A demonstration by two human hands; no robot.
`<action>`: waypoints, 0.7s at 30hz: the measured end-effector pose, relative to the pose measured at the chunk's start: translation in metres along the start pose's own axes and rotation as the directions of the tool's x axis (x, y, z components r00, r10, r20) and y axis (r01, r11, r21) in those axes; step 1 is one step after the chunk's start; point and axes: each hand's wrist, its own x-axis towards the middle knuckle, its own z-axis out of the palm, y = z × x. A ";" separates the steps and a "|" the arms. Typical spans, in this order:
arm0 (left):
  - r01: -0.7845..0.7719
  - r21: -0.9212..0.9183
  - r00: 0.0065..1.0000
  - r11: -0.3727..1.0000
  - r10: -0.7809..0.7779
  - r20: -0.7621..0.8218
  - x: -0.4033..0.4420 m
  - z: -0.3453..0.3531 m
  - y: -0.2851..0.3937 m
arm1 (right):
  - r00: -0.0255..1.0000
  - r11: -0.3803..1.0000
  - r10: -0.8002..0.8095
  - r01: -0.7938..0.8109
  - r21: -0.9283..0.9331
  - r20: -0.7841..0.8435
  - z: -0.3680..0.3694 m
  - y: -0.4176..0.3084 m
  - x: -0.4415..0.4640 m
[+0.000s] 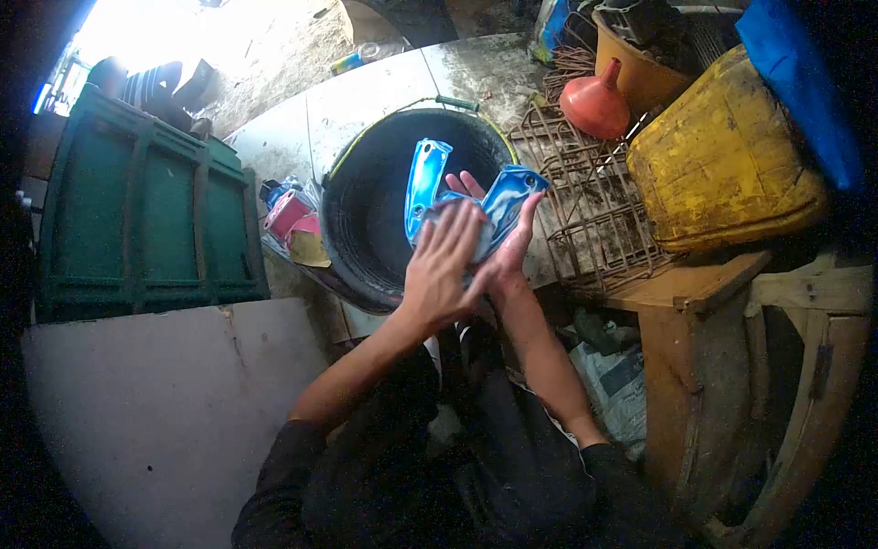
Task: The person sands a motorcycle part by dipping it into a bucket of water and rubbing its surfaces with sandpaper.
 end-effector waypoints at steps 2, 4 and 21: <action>-0.019 -0.016 1.000 1.000 0.019 0.015 0.006 -0.008 -0.011 | 0.997 1.000 -0.011 0.010 -0.022 -0.070 -0.002 0.001 0.005; 0.238 -0.060 0.962 0.969 -0.244 -0.120 0.024 0.000 -0.037 | 0.986 0.974 -0.110 0.083 -0.209 -0.122 -0.002 0.009 0.014; 0.317 -0.180 0.945 0.931 -0.327 -0.028 0.025 -0.003 -0.037 | 0.986 0.971 -0.116 0.087 -0.224 -0.122 0.001 0.010 0.010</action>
